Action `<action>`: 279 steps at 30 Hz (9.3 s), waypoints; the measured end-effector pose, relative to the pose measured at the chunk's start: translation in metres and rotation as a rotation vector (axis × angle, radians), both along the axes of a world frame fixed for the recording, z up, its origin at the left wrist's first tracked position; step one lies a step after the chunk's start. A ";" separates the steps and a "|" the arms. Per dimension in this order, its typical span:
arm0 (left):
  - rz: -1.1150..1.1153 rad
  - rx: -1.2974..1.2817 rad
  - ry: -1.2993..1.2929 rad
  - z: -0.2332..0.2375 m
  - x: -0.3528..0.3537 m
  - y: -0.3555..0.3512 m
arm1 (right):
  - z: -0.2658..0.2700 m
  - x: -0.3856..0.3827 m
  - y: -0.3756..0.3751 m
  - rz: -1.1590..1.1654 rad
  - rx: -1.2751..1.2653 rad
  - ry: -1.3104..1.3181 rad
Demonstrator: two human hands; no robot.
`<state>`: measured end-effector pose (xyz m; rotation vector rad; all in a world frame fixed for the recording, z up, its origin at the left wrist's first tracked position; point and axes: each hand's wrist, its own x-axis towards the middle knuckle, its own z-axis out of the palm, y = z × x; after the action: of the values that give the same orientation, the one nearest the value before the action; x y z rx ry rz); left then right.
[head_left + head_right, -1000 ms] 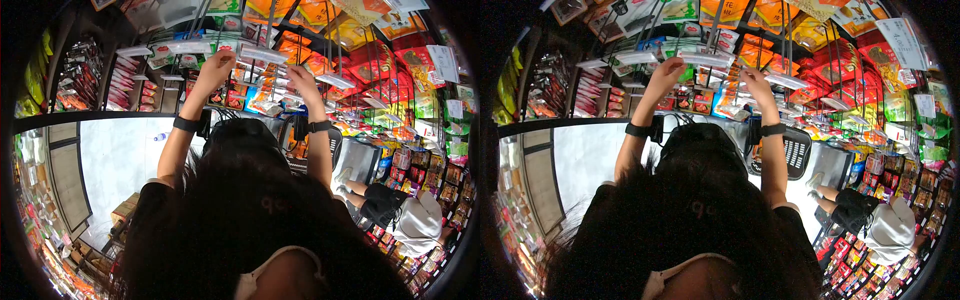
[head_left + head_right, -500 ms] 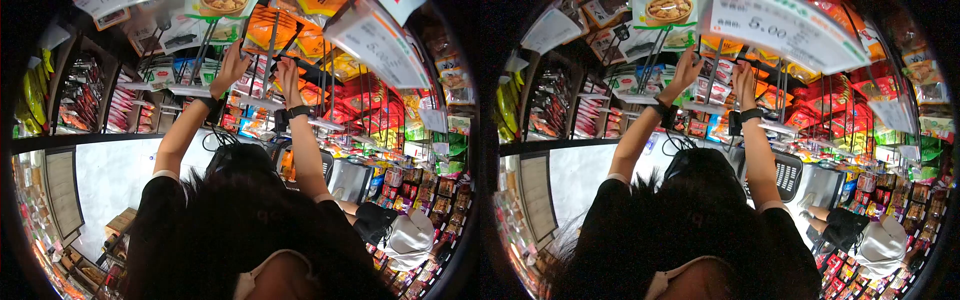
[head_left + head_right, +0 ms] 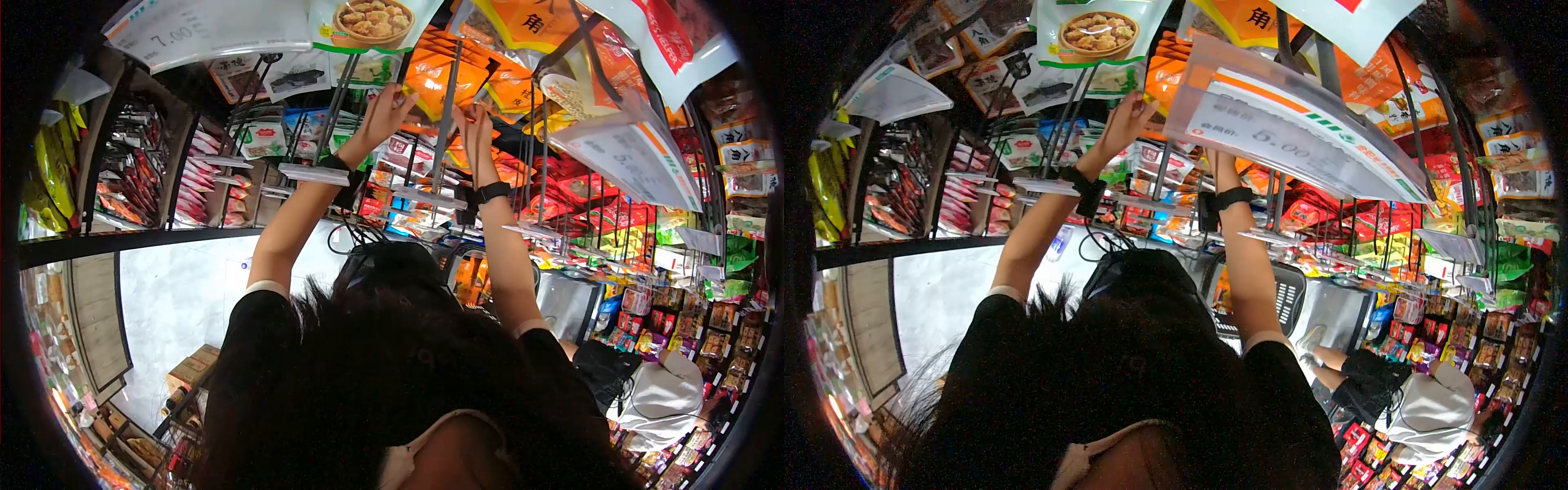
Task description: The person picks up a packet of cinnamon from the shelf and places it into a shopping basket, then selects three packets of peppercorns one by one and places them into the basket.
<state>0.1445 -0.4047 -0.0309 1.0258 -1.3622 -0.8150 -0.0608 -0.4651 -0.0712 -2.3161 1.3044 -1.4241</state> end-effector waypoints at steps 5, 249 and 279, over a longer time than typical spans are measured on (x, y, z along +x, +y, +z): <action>-0.115 0.037 -0.170 0.013 0.013 0.017 | 0.024 -0.003 0.038 0.285 0.645 -0.590; -0.388 0.797 0.854 0.046 0.001 0.231 | 0.021 -0.083 0.263 0.052 0.803 0.026; -0.101 0.463 -0.461 -0.043 -0.026 0.140 | -0.032 -0.097 0.178 -0.219 0.730 0.442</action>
<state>0.1187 -0.2648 -0.0737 1.5878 -1.6616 -1.0400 -0.1576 -0.2872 -0.1032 -2.0454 1.8362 -0.3282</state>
